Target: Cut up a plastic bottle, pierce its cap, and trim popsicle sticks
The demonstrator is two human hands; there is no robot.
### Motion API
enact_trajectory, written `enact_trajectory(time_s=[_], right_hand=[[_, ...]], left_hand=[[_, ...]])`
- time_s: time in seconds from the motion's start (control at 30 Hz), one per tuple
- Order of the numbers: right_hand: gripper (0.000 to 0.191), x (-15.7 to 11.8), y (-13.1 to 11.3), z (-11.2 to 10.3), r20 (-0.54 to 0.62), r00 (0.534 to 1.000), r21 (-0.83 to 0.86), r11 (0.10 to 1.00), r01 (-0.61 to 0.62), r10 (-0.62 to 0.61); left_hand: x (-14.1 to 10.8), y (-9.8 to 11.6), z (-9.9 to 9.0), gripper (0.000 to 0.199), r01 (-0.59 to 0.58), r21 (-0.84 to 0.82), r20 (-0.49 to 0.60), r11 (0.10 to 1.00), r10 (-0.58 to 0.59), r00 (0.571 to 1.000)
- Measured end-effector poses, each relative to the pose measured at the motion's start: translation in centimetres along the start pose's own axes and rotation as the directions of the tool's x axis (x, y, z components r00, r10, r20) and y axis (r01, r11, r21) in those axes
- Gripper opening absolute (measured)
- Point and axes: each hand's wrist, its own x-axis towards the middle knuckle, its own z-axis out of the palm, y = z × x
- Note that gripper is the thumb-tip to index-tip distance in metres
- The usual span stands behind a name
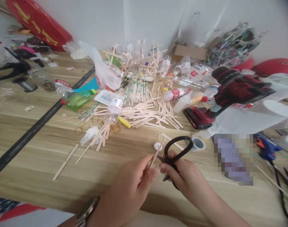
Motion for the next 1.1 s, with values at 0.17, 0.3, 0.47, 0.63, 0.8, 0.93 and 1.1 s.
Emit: enact_trajectory(time_s=[0.17,0.3,0.47,0.63,0.8,0.93,1.1], right_hand=[[0.016,-0.5,0.2,-0.2,-0.132,0.973,-0.173,0.971,0.163,-0.187],[0.027,-0.4,-0.3,-0.5,-0.14,0.951,-0.274,0.933,0.231,-0.277],[0.036,-0.1,-1.1,-1.0,-0.131,0.883,-0.498,0.8,0.335,-0.451],[0.034,-0.1,-1.2,-1.8,-0.039,0.815,-0.621,0.653,0.434,-0.578],[0.029,-0.6,-1.5,-1.0,-0.091,0.948,-0.235,0.932,0.276,-0.304],[0.032,-0.9,-2.1,-0.5,0.031,0.999,0.143,0.989,0.033,-0.038],[0.041,-0.5,-2.6,-0.8,0.115,0.989,0.298,0.946,-0.128,0.097]], left_hand=[[0.7,0.0,-0.4,0.051,0.277,-0.499,0.164,0.821,-0.225,0.961],[1.1,0.0,0.0,0.043,0.352,-0.655,0.258,0.669,-0.239,0.936],[1.1,0.1,0.1,0.037,0.389,-0.697,0.299,0.602,-0.249,0.921],[1.1,0.4,-0.2,0.038,0.411,-0.695,0.321,0.589,-0.257,0.912],[0.8,0.7,-0.4,0.025,0.288,-0.545,0.186,0.787,-0.221,0.957],[0.5,0.5,-0.6,0.026,0.065,-0.363,0.03,0.93,-0.058,0.998],[0.7,0.2,-0.4,0.029,-0.122,-0.19,-0.085,0.974,0.107,0.991]])
